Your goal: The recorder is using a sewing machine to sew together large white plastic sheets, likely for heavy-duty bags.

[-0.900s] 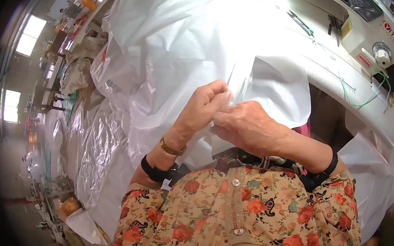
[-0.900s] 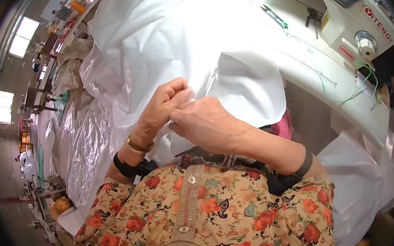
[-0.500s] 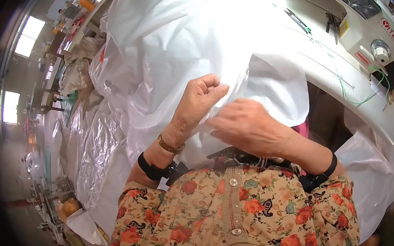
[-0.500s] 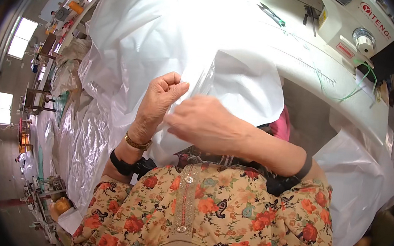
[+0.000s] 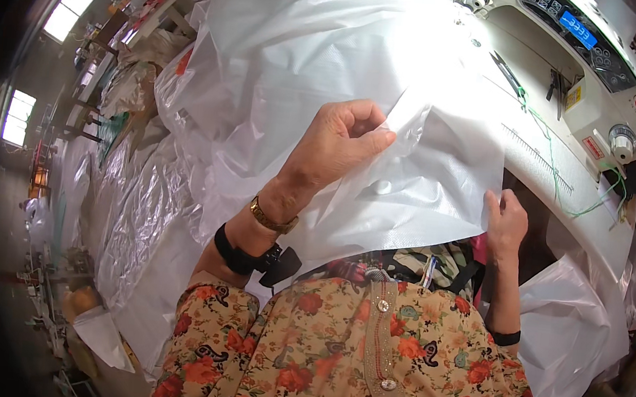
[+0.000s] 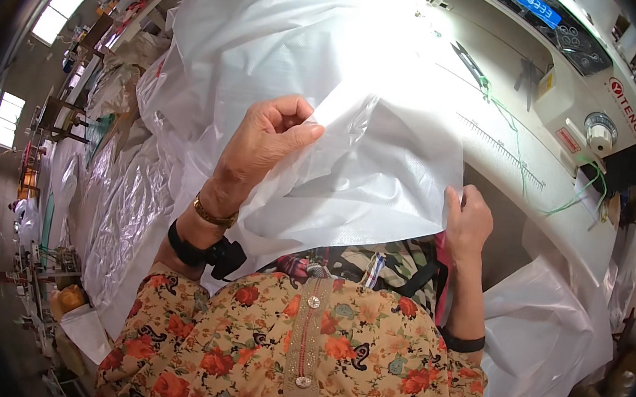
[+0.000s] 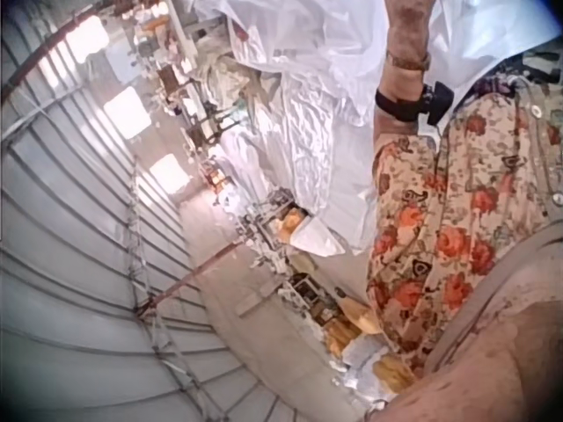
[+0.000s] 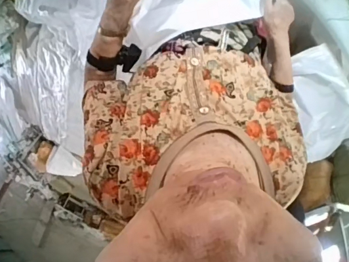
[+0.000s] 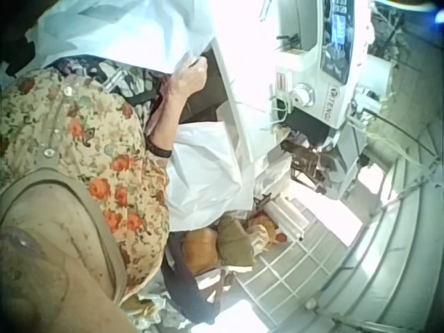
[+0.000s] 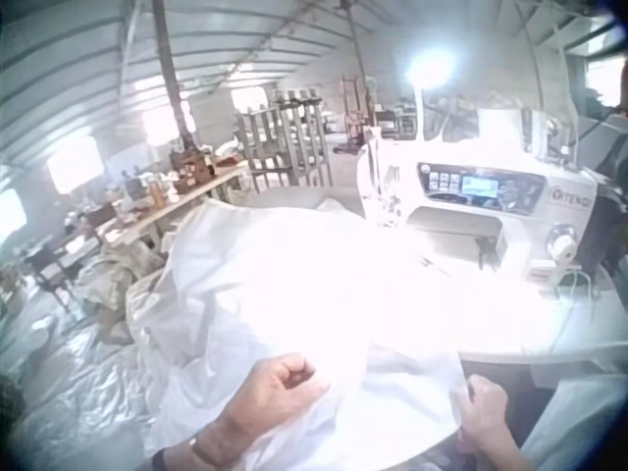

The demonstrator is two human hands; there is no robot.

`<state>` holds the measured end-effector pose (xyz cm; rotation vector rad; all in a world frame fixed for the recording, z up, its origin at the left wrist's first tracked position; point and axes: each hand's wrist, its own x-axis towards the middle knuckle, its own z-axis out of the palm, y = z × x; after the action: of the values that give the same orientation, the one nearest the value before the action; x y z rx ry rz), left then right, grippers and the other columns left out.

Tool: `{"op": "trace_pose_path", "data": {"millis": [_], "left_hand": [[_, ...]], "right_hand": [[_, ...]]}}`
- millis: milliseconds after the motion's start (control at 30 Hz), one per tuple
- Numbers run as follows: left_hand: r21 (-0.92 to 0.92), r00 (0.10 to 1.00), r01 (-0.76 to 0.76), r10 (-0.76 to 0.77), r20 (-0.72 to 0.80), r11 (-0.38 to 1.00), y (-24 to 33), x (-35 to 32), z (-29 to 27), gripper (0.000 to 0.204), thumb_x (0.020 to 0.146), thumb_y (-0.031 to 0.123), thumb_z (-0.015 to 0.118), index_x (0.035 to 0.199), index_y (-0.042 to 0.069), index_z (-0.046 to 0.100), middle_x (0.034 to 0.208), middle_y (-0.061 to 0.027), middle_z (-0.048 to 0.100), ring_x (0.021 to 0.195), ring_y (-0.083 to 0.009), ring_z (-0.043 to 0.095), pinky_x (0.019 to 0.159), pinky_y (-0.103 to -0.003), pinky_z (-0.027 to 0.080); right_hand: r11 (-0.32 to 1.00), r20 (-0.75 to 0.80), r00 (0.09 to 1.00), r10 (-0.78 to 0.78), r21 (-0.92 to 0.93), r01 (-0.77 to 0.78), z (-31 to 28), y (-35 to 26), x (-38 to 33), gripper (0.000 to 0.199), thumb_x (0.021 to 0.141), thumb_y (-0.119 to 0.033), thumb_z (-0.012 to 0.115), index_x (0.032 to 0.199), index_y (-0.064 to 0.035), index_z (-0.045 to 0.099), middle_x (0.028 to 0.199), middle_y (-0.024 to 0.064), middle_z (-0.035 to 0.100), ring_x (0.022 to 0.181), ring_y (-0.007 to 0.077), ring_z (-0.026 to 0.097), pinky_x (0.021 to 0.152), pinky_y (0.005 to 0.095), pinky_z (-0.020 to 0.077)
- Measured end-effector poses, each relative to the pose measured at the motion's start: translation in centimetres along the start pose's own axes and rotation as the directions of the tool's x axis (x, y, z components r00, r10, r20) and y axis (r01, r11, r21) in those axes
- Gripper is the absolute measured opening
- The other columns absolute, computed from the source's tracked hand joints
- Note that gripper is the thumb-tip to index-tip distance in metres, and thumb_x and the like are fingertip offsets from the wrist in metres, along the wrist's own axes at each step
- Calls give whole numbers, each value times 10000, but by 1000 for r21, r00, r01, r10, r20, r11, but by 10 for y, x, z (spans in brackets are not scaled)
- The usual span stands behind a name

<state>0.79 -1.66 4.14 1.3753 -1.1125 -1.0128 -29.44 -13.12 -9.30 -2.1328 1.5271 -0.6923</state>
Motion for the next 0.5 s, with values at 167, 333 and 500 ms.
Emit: {"op": "trace_pose_path", "data": {"millis": [167,333,500], "left_hand": [[61,998,-52,50,36,997,4,4,2,140,932,98,652,828,10,621,724,70,572,663,-6,489,585,-206,419],[201,985,-125,97,142,972,7,4,9,132,940,89,653,832,25,611,746,82,543,646,1,449,568,-183,371],[246,976,-160,116,184,956,8,3,21,137,927,79,634,823,1,589,737,61,515,674,-8,413,572,-194,350]], "right_hand": [[872,150,984,-98,489,12,-27,-40,-2,291,950,-169,612,791,29,469,670,105,447,636,159,470,602,339,386],[796,297,794,-531,496,347,-73,-106,-6,275,960,-150,607,789,13,466,654,125,442,617,229,491,595,365,398],[727,364,643,-674,484,487,-63,-152,5,262,968,-178,599,797,-16,486,701,172,516,640,382,515,602,438,431]]}}
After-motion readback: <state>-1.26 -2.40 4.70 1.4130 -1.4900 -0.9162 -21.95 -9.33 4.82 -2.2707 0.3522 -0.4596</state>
